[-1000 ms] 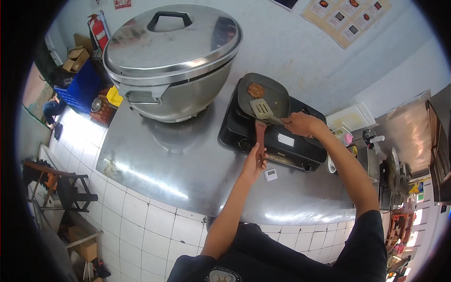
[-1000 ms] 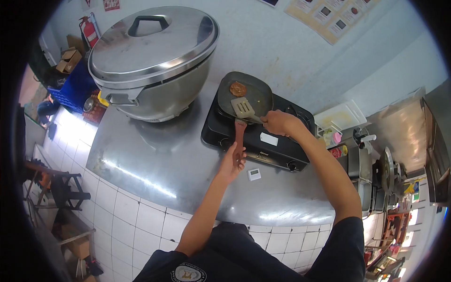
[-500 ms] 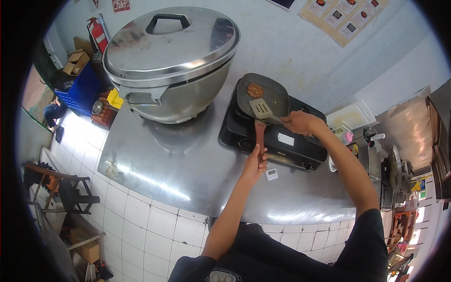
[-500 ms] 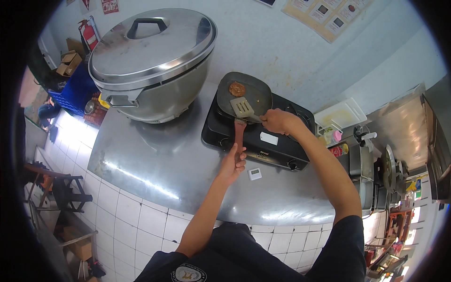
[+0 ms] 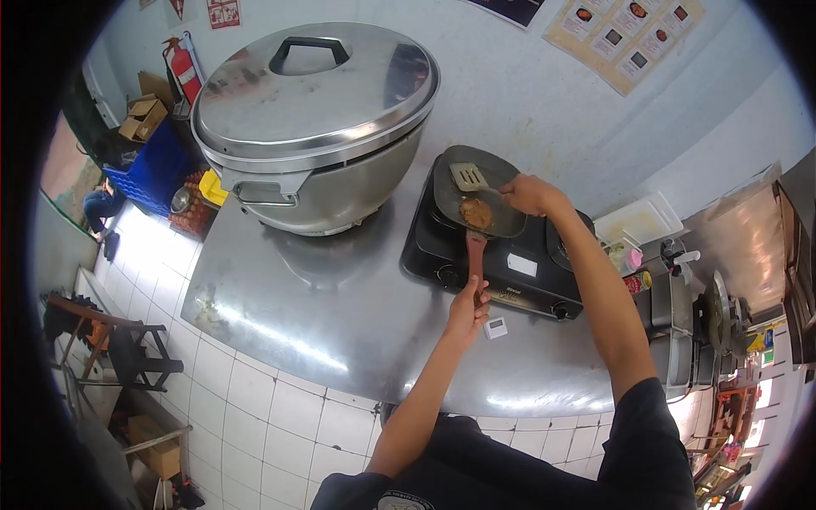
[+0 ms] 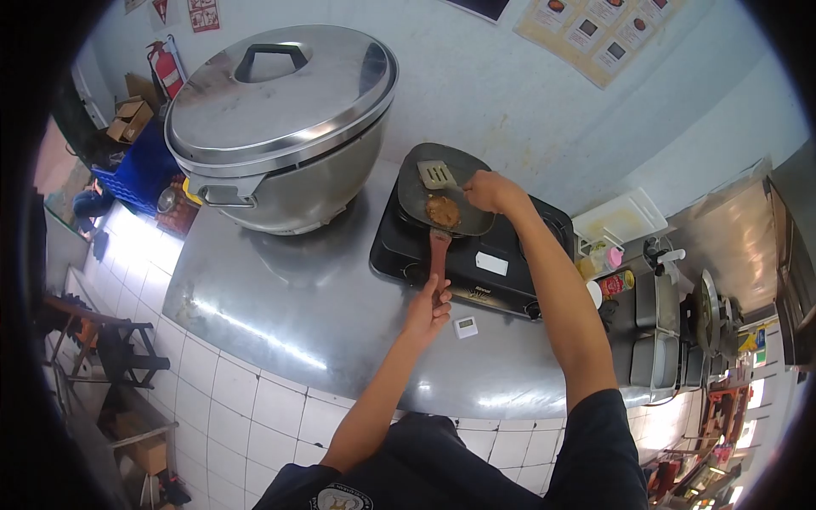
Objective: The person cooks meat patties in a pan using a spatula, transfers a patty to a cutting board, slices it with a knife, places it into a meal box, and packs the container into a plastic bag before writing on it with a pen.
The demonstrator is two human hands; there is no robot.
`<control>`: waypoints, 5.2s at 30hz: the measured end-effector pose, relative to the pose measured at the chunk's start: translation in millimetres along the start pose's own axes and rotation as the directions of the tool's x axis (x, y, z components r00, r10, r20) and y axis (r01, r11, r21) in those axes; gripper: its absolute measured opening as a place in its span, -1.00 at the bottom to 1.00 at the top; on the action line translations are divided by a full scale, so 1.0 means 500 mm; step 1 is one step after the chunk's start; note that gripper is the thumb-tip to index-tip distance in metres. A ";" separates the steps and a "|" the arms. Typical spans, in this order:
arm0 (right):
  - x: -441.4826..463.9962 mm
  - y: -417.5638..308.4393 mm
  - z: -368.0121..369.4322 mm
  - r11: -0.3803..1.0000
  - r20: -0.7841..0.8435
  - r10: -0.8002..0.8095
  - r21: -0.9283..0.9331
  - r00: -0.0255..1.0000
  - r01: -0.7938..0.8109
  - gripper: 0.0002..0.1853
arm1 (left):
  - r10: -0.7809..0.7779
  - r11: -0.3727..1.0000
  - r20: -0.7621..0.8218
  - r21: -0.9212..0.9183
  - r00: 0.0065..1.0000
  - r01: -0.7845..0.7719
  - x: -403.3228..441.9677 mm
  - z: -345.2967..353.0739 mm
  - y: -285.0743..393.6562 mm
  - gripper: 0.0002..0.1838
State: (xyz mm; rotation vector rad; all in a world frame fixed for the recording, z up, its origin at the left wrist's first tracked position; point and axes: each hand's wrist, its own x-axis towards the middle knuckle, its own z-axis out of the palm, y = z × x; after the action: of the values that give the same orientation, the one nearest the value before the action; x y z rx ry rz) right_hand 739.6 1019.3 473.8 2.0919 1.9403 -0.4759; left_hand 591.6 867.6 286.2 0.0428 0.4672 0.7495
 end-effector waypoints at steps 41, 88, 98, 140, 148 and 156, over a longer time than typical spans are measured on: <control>-0.385 0.202 0.325 0.796 -0.474 0.497 0.583 0.727 -0.164 -0.58 | -0.453 0.343 -0.128 0.888 0.882 0.305 -0.212 -0.251 -0.105 -0.52; -1.611 1.101 1.422 -0.051 0.132 0.923 0.973 0.361 -0.225 -0.54 | -0.510 -0.773 -0.633 0.634 0.582 0.011 -0.001 -0.344 -1.518 -0.46; -2.265 1.074 1.946 -0.713 0.918 0.393 0.260 -0.063 -0.652 -0.60 | -0.735 -0.667 -0.466 0.625 0.493 -0.405 0.205 -0.041 -2.386 -0.47; -3.002 3.039 2.433 -0.760 0.785 0.593 0.470 -0.182 -0.449 -0.63 | -0.807 -0.544 -0.534 0.506 0.252 -0.670 0.691 0.728 -4.798 -0.63; -3.493 3.780 1.740 -0.409 0.011 0.076 0.912 -0.997 -0.021 -0.94 | -0.786 -0.474 -0.613 0.519 0.077 -0.712 0.732 0.872 -5.112 -0.73; -3.593 3.612 1.222 -0.852 -0.863 -0.478 0.501 -0.164 -0.150 -0.67 | -0.727 -0.303 -0.679 0.453 -0.105 -0.838 0.895 1.062 -5.557 -0.83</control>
State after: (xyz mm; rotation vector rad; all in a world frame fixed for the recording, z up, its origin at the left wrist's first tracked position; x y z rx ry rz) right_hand 2386.8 -1015.8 561.6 0.9130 -1.1632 1.7966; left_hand 2896.0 -812.8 26.6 -2.6319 1.0863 2.2087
